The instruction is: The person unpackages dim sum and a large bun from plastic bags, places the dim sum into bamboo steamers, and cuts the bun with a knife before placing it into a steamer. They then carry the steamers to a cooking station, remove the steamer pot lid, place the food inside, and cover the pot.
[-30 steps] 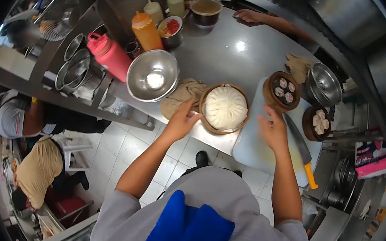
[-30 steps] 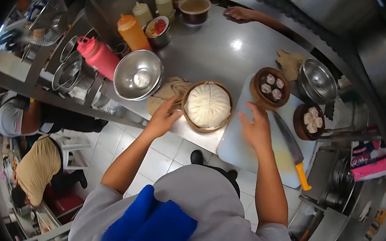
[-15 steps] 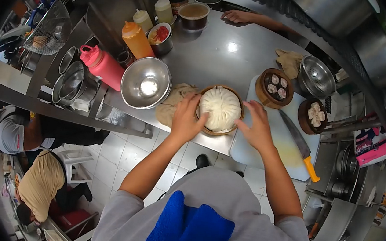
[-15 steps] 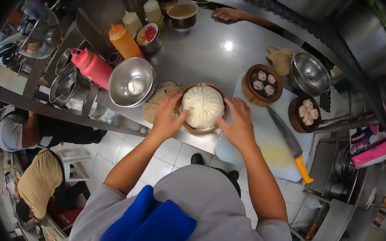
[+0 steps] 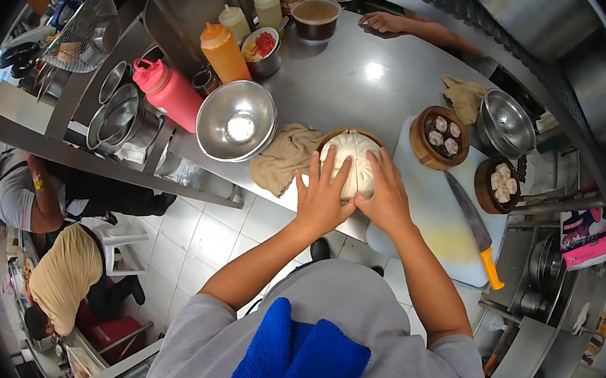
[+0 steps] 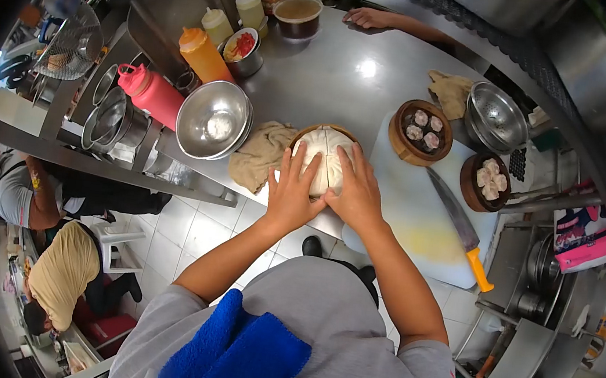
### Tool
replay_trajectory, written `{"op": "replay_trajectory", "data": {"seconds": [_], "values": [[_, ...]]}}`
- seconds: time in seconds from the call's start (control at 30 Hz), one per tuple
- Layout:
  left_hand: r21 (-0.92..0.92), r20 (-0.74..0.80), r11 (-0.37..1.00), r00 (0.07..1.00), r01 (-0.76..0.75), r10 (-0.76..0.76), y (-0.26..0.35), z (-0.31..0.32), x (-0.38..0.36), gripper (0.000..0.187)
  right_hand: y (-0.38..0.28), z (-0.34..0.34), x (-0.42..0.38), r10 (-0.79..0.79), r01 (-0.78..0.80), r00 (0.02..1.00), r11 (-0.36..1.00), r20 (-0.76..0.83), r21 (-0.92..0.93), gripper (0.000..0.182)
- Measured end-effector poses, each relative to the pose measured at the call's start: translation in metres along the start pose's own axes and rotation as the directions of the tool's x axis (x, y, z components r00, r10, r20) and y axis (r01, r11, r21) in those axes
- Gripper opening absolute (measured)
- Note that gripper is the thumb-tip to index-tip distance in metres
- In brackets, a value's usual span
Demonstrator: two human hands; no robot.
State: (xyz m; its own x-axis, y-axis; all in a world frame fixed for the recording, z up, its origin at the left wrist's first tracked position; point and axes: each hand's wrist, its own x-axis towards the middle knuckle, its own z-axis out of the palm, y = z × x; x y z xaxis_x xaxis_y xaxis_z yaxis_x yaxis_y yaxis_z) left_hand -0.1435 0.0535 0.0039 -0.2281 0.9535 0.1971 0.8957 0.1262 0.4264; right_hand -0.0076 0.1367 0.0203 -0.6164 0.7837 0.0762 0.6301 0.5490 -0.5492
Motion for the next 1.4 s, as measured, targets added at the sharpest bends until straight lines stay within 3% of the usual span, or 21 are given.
{"op": "replay_trajectory", "data": {"seconds": [0.47, 0.57, 0.63, 0.7, 0.77, 0.83, 0.9, 0.97, 1.1, 1.2, 1.4], "values": [[-0.080, 0.071, 0.997, 0.997, 0.005, 0.001, -0.005, -0.009, -0.002, 0.080, 0.001, -0.003, -0.004, -0.005, 0.008, 0.999, 0.998, -0.048, 0.068, 0.080], [-0.431, -0.168, 0.900, 0.986, -0.070, -0.005, -0.031, -0.005, -0.009, 0.073, 0.009, -0.030, -0.012, 0.045, -0.034, 0.997, 0.987, -0.066, 0.155, 0.076], [-0.402, -0.150, 0.913, 0.978, 0.073, -0.144, -0.053, 0.002, -0.011, 0.069, 0.031, -0.044, -0.020, 0.099, -0.078, 0.987, 0.983, -0.124, 0.167, 0.071], [-0.688, 0.099, 0.649, 0.928, 0.324, -0.358, -0.065, 0.003, -0.008, 0.063, 0.073, -0.046, -0.026, 0.208, -0.159, 0.946, 0.966, -0.247, 0.203, 0.067], [-0.703, 0.046, 0.680, 0.967, 0.210, -0.251, -0.092, 0.027, 0.000, 0.055, 0.091, -0.058, -0.025, 0.242, -0.191, 0.912, 0.965, -0.332, 0.178, 0.061], [-0.654, 0.248, 0.650, 0.922, 0.386, -0.297, -0.097, 0.026, 0.011, 0.049, 0.103, -0.067, -0.022, 0.347, -0.301, 0.893, 0.934, -0.288, 0.195, 0.057], [-0.623, 0.273, 0.672, 0.916, 0.401, -0.294, -0.100, 0.022, 0.022, 0.047, 0.109, -0.071, -0.013, 0.339, -0.316, 0.893, 0.941, -0.297, 0.124, 0.052], [-0.566, 0.496, 0.544, 0.783, 0.619, -0.375, -0.087, -0.003, 0.034, 0.038, 0.105, -0.074, -0.001, 0.439, -0.445, 0.885, 0.896, -0.156, -0.003, 0.047], [-0.542, 0.586, 0.523, 0.742, 0.658, -0.325, -0.094, -0.014, 0.057, 0.039, 0.127, -0.061, 0.012, 0.451, -0.473, 0.868, 0.878, -0.208, -0.075, 0.040], [-0.489, 0.661, 0.581, 0.711, 0.651, -0.240, -0.112, -0.009, 0.071, 0.046, 0.129, -0.058, 0.016, 0.419, -0.467, 0.859, 0.877, -0.293, -0.113, 0.036], [-0.377, 0.783, 0.631, 0.598, 0.678, -0.175, -0.112, -0.010, 0.087, 0.049, 0.129, -0.053, 0.013, 0.432, -0.474, 0.857, 0.875, -0.281, -0.101, 0.034]]}}
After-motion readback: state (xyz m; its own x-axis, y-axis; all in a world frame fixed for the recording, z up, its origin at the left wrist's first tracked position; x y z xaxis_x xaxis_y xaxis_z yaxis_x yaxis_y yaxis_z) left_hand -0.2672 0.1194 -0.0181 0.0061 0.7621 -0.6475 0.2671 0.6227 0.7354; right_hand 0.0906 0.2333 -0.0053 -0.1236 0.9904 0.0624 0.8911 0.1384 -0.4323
